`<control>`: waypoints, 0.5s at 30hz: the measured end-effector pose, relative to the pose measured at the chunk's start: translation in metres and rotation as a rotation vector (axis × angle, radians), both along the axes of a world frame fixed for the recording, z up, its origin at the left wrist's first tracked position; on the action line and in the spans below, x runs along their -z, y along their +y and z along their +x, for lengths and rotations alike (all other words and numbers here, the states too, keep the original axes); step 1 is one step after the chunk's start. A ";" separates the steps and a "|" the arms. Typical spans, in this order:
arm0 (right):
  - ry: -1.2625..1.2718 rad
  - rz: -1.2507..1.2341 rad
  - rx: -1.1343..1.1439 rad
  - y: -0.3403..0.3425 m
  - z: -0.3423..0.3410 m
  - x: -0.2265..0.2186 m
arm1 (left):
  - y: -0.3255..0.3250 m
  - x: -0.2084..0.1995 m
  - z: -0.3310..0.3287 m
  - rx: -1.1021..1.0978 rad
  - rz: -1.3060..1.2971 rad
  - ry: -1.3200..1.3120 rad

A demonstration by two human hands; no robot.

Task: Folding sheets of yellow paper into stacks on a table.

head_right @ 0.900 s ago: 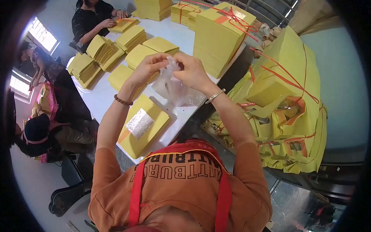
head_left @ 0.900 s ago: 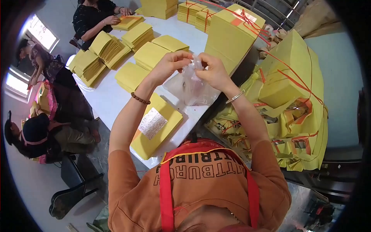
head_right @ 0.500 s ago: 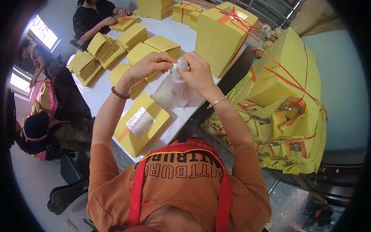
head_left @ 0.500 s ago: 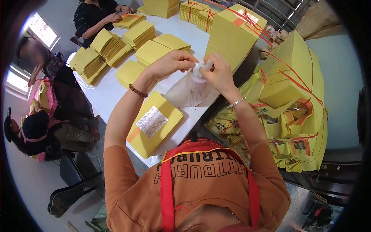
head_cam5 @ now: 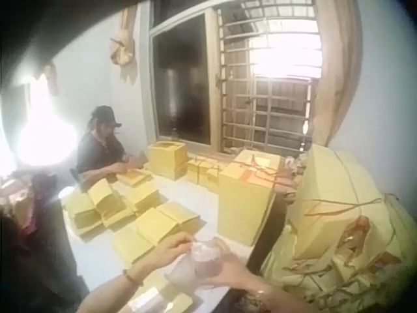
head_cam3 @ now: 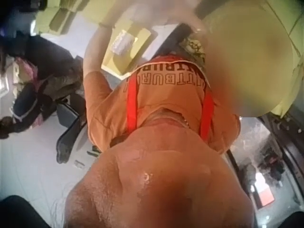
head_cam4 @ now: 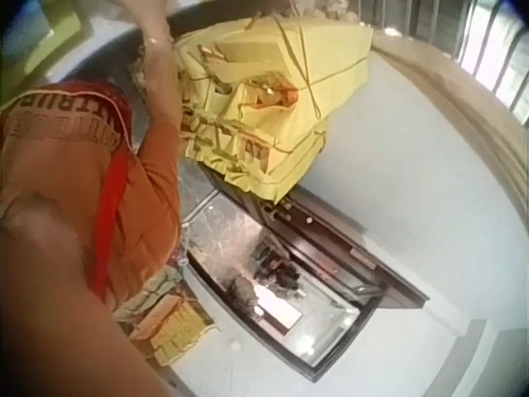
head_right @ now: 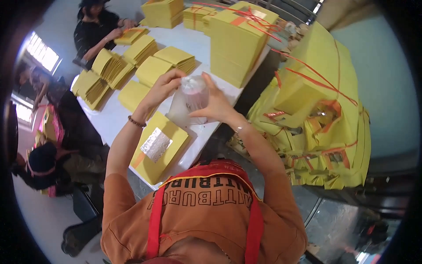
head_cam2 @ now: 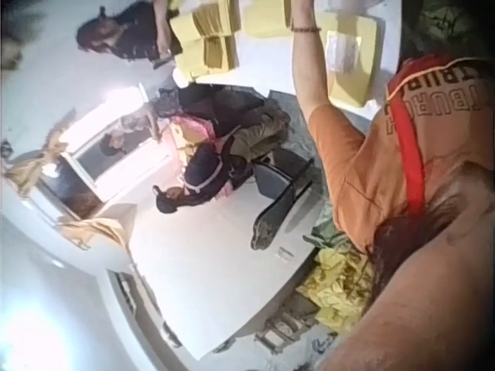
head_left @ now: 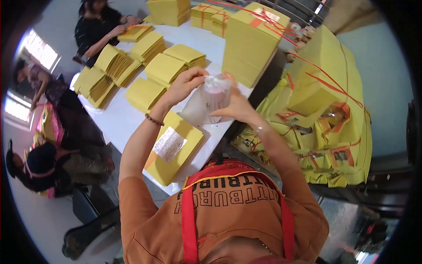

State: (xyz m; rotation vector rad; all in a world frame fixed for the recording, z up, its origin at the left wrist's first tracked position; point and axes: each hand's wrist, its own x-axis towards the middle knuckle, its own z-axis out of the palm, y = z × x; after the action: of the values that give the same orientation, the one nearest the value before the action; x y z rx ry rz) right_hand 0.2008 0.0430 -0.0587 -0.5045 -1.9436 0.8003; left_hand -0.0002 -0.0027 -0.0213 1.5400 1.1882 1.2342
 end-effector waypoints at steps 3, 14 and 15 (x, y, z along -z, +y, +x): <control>0.007 -0.256 -0.164 0.004 -0.012 0.021 | -0.008 -0.003 0.007 0.058 0.036 0.051; 0.190 -0.397 -0.424 0.001 -0.024 -0.093 | -0.052 -0.094 0.012 -0.186 0.301 -0.145; 0.225 -0.416 -0.446 0.006 -0.026 -0.124 | -0.056 -0.093 0.001 -0.193 0.299 -0.144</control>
State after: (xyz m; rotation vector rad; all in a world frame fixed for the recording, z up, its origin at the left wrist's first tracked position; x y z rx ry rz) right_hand 0.1749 0.0493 0.0657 -0.2042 -1.6995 1.4982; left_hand 0.0011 -0.0587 0.0721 1.5424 1.1157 1.6852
